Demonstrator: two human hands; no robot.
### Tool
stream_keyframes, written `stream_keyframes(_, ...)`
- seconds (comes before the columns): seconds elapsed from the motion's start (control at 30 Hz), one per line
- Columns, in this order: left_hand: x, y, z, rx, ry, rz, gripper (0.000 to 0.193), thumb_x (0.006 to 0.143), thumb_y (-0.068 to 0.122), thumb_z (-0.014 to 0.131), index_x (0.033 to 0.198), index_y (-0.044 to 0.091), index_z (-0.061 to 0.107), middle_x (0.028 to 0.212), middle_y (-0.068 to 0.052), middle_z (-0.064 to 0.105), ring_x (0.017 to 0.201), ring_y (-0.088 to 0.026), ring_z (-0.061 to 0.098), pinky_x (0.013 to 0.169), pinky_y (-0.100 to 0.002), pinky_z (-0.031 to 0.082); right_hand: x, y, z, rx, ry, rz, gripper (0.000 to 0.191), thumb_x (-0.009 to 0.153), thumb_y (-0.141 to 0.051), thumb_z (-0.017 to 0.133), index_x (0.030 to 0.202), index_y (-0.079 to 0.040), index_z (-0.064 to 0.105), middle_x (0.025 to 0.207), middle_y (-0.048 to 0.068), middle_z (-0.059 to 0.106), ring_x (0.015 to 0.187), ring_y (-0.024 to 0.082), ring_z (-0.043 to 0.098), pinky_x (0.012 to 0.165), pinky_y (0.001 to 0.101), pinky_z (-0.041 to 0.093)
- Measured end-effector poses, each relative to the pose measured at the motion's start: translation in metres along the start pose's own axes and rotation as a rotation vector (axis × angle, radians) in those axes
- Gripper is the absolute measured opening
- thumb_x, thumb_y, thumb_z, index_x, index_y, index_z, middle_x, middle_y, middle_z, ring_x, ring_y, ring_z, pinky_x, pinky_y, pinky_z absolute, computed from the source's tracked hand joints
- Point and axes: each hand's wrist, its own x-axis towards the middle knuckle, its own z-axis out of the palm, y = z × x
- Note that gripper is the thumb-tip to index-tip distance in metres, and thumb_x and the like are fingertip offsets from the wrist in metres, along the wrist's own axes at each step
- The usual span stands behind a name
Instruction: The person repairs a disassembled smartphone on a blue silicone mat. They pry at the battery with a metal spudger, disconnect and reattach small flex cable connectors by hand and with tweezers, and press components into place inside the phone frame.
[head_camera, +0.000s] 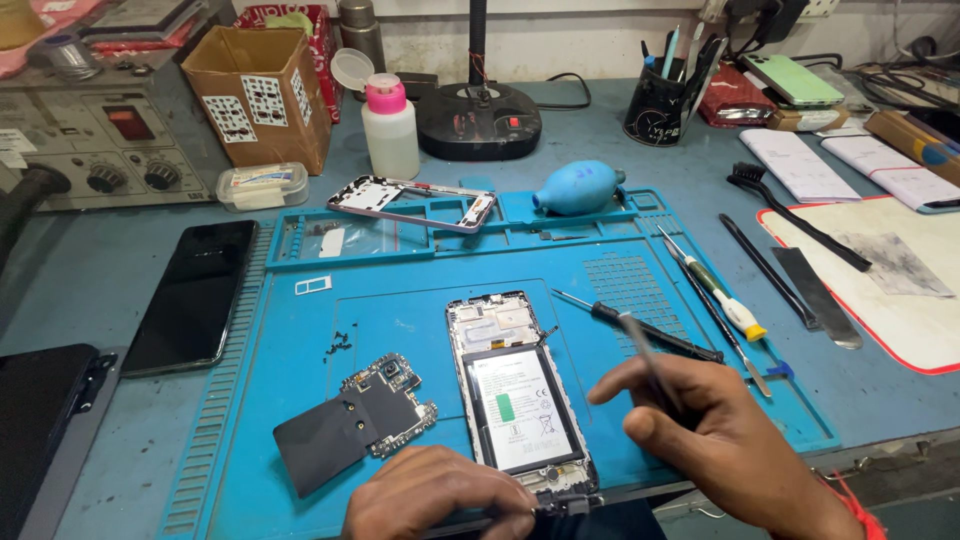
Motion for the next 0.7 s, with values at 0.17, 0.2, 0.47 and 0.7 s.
stream_keyframes(0.17,0.007,0.008,0.004,-0.085,0.107,-0.238,0.012,0.074,0.008,0.085,0.086,0.008,0.082,0.08,-0.003,0.082,0.08,-0.011,0.083,0.074,-0.027,0.063,-0.015,0.014,0.005,-0.099,0.133,-0.404,0.044,0.069,-0.022,0.095,0.108,-0.006,0.079,0.062,-0.007,0.038,0.056,0.005,0.034,0.049,0.0261,0.026)
stream_keyframes(0.2,0.011,0.01,0.005,-0.12,0.111,-0.345,0.014,0.074,0.008,0.084,0.088,0.008,0.083,0.077,-0.004,0.082,0.076,-0.01,0.08,0.071,-0.026,0.061,-0.017,0.014,0.008,-0.14,0.121,-0.47,0.05,0.067,-0.021,0.098,0.111,-0.007,0.081,0.062,-0.007,0.038,0.057,0.005,0.034,0.049,0.0257,0.026)
stream_keyframes(0.47,0.036,0.018,0.022,-0.461,0.1,-0.757,0.015,0.078,0.009,0.082,0.089,-0.001,0.084,0.071,-0.007,0.079,0.062,-0.007,0.067,0.058,-0.023,0.051,-0.012,0.003,0.022,-0.296,0.195,-0.582,0.045,0.061,-0.012,0.095,0.105,-0.01,0.083,0.053,-0.002,0.056,0.047,0.007,0.042,0.04,0.0285,0.028)
stream_keyframes(0.7,0.03,0.017,0.014,-0.417,0.064,-0.664,0.019,0.081,0.009,0.08,0.097,0.0,0.086,0.077,-0.005,0.082,0.068,-0.006,0.069,0.063,-0.023,0.054,-0.013,-0.001,0.024,-0.336,0.222,-0.535,0.024,0.068,-0.007,0.089,0.092,-0.01,0.085,0.053,-0.001,0.061,0.044,0.009,0.052,0.041,0.0292,0.032)
